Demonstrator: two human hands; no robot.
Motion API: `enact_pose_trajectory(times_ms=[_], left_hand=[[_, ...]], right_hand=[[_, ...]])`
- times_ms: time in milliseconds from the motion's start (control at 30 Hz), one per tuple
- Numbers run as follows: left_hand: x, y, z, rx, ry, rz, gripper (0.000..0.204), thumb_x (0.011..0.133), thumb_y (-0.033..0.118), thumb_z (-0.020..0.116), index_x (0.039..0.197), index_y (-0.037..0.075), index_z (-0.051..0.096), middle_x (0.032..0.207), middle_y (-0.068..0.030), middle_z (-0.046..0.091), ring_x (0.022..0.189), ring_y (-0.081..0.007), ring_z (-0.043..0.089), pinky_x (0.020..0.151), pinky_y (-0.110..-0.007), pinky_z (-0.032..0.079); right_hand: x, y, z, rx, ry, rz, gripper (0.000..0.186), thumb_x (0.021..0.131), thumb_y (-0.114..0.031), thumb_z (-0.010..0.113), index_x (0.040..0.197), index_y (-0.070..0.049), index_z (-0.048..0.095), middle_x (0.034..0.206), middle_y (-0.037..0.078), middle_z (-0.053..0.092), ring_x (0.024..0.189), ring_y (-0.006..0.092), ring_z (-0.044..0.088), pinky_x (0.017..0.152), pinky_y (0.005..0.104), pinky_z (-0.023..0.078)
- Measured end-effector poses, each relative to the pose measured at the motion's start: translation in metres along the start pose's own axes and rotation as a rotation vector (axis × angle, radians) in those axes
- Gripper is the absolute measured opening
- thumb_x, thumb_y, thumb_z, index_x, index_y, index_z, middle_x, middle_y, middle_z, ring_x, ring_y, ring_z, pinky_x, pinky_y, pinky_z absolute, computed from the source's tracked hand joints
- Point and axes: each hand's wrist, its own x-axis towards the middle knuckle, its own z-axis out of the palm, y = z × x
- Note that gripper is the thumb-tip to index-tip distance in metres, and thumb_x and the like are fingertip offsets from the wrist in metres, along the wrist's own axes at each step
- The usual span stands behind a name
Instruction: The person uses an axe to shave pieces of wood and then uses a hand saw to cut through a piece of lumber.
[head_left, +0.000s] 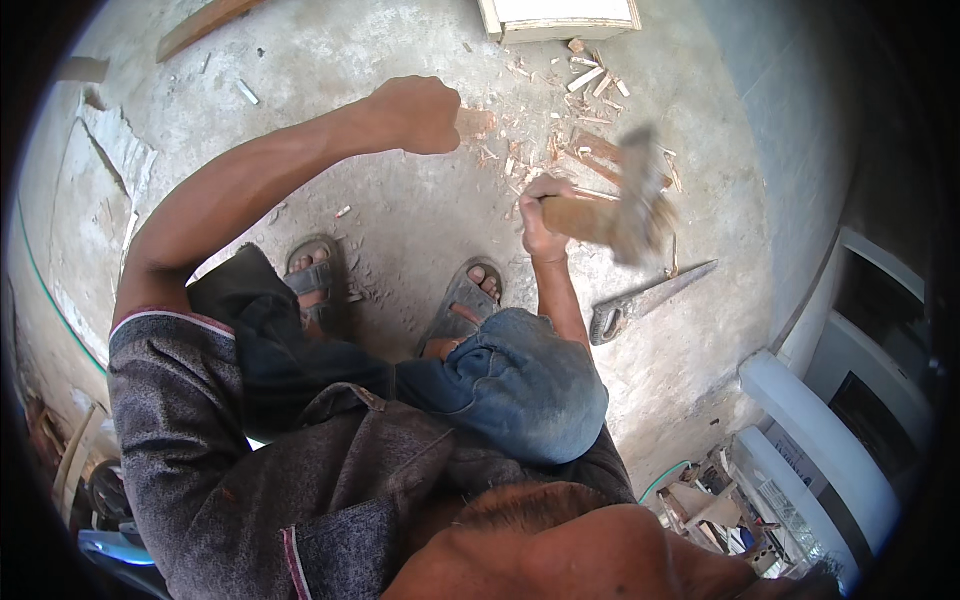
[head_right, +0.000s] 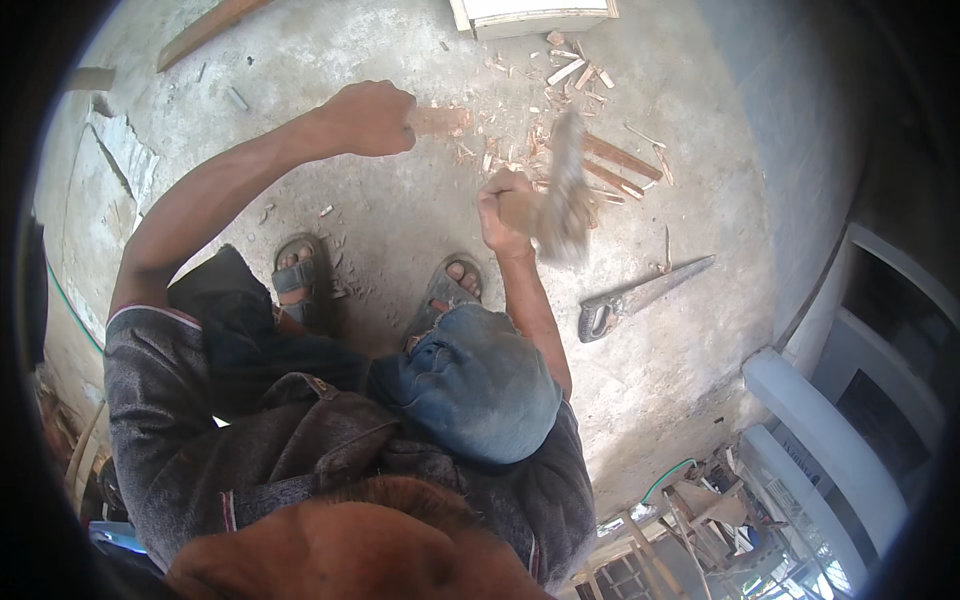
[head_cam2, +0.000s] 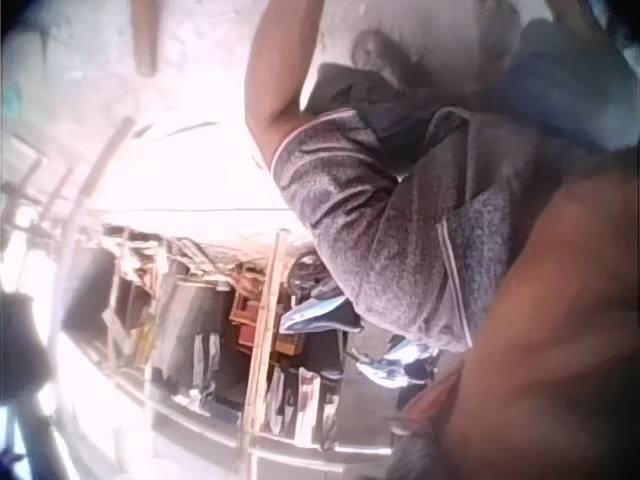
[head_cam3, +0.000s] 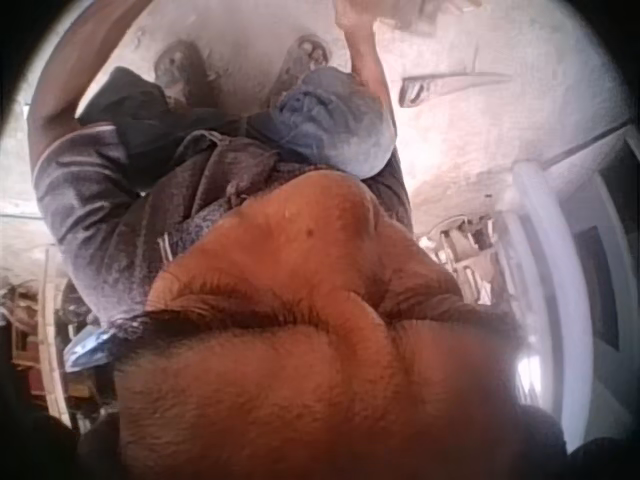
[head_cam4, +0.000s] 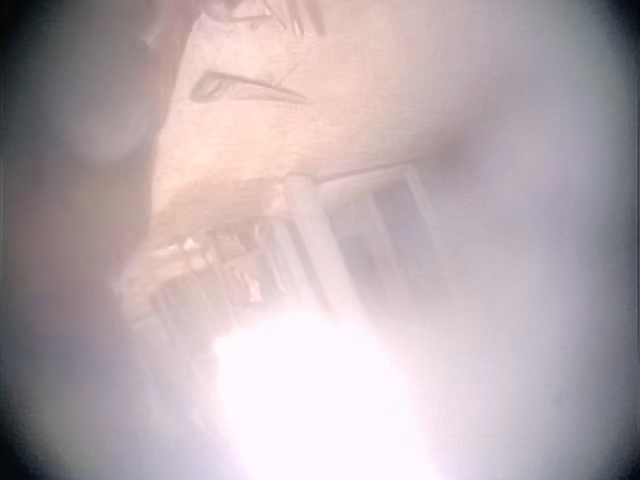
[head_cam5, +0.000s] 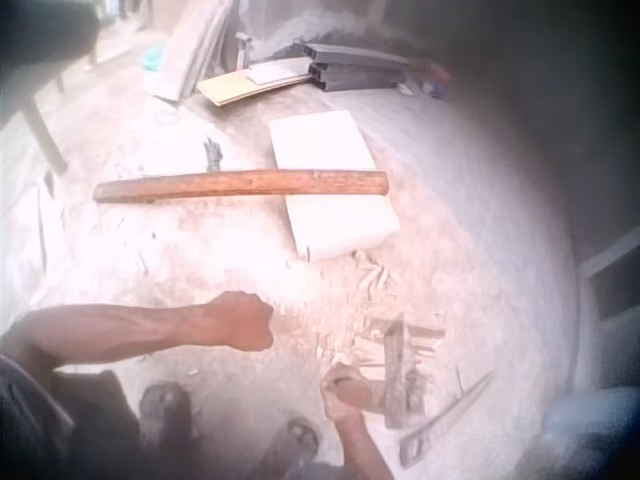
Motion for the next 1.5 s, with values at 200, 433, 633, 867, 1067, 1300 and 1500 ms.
enact_pose_trajectory(times_ms=[200, 433, 633, 867, 1067, 1300, 1500], left_hand=[[-0.003, -0.013, 0.010, -0.035, -0.044, -0.037, 0.035, 0.076, 0.025, 0.055, 0.093, -0.003, 0.065, 0.079, -0.0211, 0.067, 0.074, -0.0354, 0.067, 0.071, -0.046, 0.053], [-0.004, -0.014, 0.008, -0.004, 0.004, -0.037, 0.032, 0.077, 0.025, 0.055, 0.093, -0.001, 0.065, 0.075, -0.0177, 0.066, 0.072, -0.0343, 0.066, 0.069, -0.046, 0.053], [0.006, -0.010, 0.018, 0.017, 0.010, 0.013, 0.034, 0.076, 0.027, 0.055, 0.093, -0.001, 0.065, 0.074, -0.0191, 0.066, 0.072, -0.0354, 0.065, 0.071, -0.047, 0.052], [0.000, -0.021, 0.023, 0.030, 0.008, 0.001, 0.034, 0.076, 0.027, 0.055, 0.094, 0.000, 0.065, 0.074, -0.0188, 0.066, 0.072, -0.0360, 0.065, 0.071, -0.047, 0.052], [0.001, -0.015, 0.014, 0.034, 0.016, 0.012, 0.034, 0.077, 0.026, 0.055, 0.096, 0.000, 0.065, 0.077, -0.0191, 0.066, 0.073, -0.0353, 0.065, 0.072, -0.047, 0.052], [-0.010, -0.016, 0.036, 0.031, -0.013, 0.026, 0.035, 0.078, 0.027, 0.055, 0.097, -0.001, 0.064, 0.078, -0.0201, 0.067, 0.075, -0.0358, 0.066, 0.072, -0.047, 0.052], [-0.007, -0.013, 0.012, 0.020, 0.017, -0.006, 0.033, 0.074, 0.024, 0.053, 0.090, -0.001, 0.069, 0.089, -0.0203, 0.069, 0.082, -0.0365, 0.067, 0.075, -0.046, 0.053]], right_hand=[[-0.019, 0.044, 0.004, 0.228, -0.114, 0.952, 0.012, 0.073, -0.006, 0.062, 0.082, -0.002, 0.054, 0.057, 0.005, 0.049, 0.049, 0.0157, 0.051, 0.043, 0.0293, 0.039], [0.070, -0.108, -0.013, 0.444, 0.033, -0.326, 0.019, 0.083, 0.001, 0.064, 0.092, -0.007, 0.049, 0.073, 0.010, 0.054, 0.059, 0.0143, 0.048, 0.054, 0.0294, 0.042], [-0.042, 0.068, 0.021, 0.139, -0.108, 1.078, 0.007, 0.077, -0.005, 0.058, 0.077, -0.002, 0.051, 0.058, 0.004, 0.046, 0.047, 0.0151, 0.045, 0.045, 0.0301, 0.038], [0.029, -0.056, -0.019, 0.412, 0.048, 0.199, 0.022, 0.077, 0.001, 0.066, 0.091, -0.003, 0.050, 0.068, 0.007, 0.052, 0.052, 0.0135, 0.049, 0.043, 0.0269, 0.038], [0.024, -0.015, -0.002, 0.192, 0.045, -0.148, 0.017, 0.082, -0.001, 0.063, 0.090, -0.007, 0.050, 0.071, 0.005, 0.050, 0.062, 0.0148, 0.048, 0.055, 0.0296, 0.040], [-0.009, 0.021, 0.006, 0.650, 0.056, 1.018, 0.012, 0.074, 0.002, 0.055, 0.079, -0.005, 0.048, 0.059, 0.003, 0.045, 0.042, 0.0132, 0.042, 0.037, 0.0278, 0.032], [0.055, -0.093, -0.018, 0.318, 0.132, -0.129, 0.021, 0.083, 0.001, 0.060, 0.094, -0.005, 0.043, 0.069, 0.007, 0.048, 0.054, 0.0145, 0.044, 0.049, 0.0285, 0.039]])
